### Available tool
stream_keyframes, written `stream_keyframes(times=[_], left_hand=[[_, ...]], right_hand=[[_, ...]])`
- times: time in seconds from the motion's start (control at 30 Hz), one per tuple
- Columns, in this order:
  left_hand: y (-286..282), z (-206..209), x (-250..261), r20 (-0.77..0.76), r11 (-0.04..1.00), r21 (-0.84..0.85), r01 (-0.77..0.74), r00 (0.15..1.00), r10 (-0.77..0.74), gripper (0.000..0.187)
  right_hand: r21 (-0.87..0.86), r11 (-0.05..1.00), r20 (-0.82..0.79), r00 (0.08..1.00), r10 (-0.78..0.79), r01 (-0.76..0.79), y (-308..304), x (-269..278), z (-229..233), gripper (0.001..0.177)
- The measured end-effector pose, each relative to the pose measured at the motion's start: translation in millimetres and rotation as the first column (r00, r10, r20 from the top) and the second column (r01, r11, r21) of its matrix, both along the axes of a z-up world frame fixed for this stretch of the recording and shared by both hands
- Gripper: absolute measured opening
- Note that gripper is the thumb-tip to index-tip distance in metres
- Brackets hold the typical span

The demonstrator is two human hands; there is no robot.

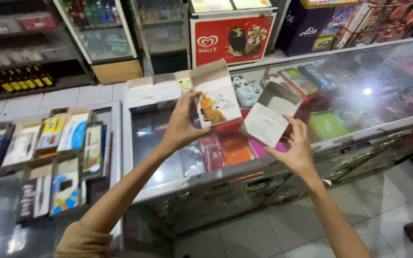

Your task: Organizing and arranging boxes of pens and other stationery items on a display counter.

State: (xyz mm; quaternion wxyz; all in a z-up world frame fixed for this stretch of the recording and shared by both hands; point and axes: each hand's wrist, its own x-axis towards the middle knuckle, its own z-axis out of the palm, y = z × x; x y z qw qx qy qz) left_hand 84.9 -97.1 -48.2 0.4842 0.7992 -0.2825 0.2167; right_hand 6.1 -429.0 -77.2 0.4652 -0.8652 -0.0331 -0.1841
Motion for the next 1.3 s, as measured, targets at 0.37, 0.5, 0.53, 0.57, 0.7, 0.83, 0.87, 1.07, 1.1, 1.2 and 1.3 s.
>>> stream_keyframes(times=[0.37, 0.5, 0.53, 0.57, 0.7, 0.83, 0.87, 1.07, 1.1, 1.2, 1.3], left_hand=[[-114, -64, 186, -0.038, 0.946, 0.31, -0.095, 0.993, 0.112, 0.101], [-138, -99, 257, -0.13, 0.919, 0.378, -0.109, 0.977, 0.169, 0.102], [-140, -103, 267, -0.135, 0.918, 0.379, -0.118, 0.974, 0.181, 0.102], [-143, -107, 277, -0.125, 0.887, 0.436, -0.15, 0.966, 0.225, 0.102], [-149, -115, 306, -0.117, 0.794, 0.574, -0.202, 0.939, 0.324, 0.105], [-145, -110, 307, -0.109, 0.752, 0.621, -0.22, 0.926, 0.361, 0.107], [-145, -108, 307, -0.137, 0.738, 0.644, -0.201, 0.919, 0.37, 0.105], [-141, -88, 297, -0.235, 0.728, 0.67, -0.148, 0.887, 0.397, 0.108], [-140, -84, 293, -0.25, 0.732, 0.666, -0.14, 0.883, 0.396, 0.107], [-135, -93, 300, -0.272, 0.732, 0.666, -0.143, 0.867, 0.417, 0.111], [-135, -84, 297, -0.297, 0.711, 0.691, -0.133, 0.844, 0.446, 0.111]], right_hand=[[-0.162, 0.981, -0.018, 0.994, -0.11, 0.106, -129, 140, -39, 0.11], [-0.23, 0.973, -0.052, 0.998, -0.025, 0.013, -158, 207, -52, 0.111], [-0.229, 0.973, -0.057, 0.998, -0.013, 0.0, -166, 228, -63, 0.111], [-0.241, 0.97, -0.083, 0.996, 0.019, -0.038, -174, 250, -73, 0.112], [-0.251, 0.956, -0.093, 0.986, 0.135, -0.154, -183, 307, -83, 0.11], [-0.301, 0.907, -0.15, 0.953, 0.261, -0.296, -200, 373, -108, 0.113], [-0.331, 0.875, -0.197, 0.932, 0.303, -0.354, -204, 387, -110, 0.113], [-0.394, 0.773, -0.313, 0.863, 0.396, -0.497, -195, 428, -97, 0.107], [-0.386, 0.765, -0.33, 0.852, 0.408, -0.516, -192, 431, -94, 0.107], [-0.375, 0.742, -0.352, 0.826, 0.441, -0.556, -193, 446, -103, 0.108], [-0.442, 0.688, -0.295, 0.818, 0.495, -0.576, -195, 459, -115, 0.11]])
